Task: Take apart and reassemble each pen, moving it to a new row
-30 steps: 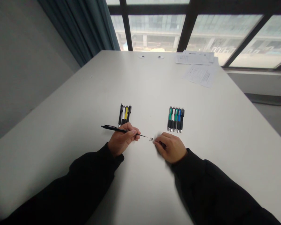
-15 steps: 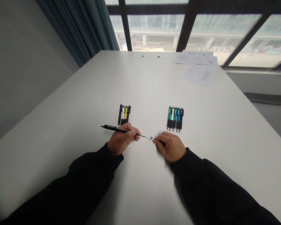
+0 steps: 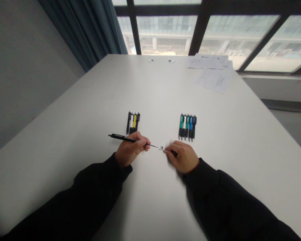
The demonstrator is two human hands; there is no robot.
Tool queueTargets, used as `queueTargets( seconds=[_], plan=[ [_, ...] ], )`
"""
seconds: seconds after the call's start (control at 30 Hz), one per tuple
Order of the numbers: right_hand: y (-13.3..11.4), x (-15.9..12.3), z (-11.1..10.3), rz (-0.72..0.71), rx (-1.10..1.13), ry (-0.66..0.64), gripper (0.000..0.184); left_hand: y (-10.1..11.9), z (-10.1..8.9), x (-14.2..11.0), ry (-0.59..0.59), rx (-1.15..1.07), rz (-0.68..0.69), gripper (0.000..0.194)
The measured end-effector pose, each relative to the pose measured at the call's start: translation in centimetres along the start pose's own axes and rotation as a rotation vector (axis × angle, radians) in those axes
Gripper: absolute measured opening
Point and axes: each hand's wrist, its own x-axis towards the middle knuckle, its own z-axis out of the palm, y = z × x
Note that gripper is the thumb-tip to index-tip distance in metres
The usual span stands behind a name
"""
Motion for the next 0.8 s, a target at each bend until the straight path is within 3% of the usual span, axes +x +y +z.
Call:
queueTargets(
  seconds=[0.13, 0.33, 0.43, 0.57, 0.8],
  plan=[
    [0.0, 0.0, 0.0, 0.012, 0.014, 0.018, 0.013, 0.0, 0.0, 0.0, -0.007, -0.017, -0.003, 0.030],
    [-0.9, -0.1, -0.5, -0.001, 0.143, 0.162, 0.011, -0.2, 0.0, 0.0, -0.039, -0.022, -0.022, 0.031],
    [-1.5, -0.2, -0.4, -0.046, 0.230, 0.156, 0.019, -0.5, 0.0, 0.0, -0.078, -0.008, -0.039, 0.031],
    [-2.2, 0.0, -0.3, -0.076, 0.273, 0.123, 0.009, -0.7, 0.1, -0.1, -0.118, -0.001, -0.049, 0.031],
    [-1.0, -0.6, -1.9, 0.003, 0.290, 0.173, 0.005, 0.1, -0.5, 0.3, -0.019, -0.003, 0.010, 0.031]
  ],
)
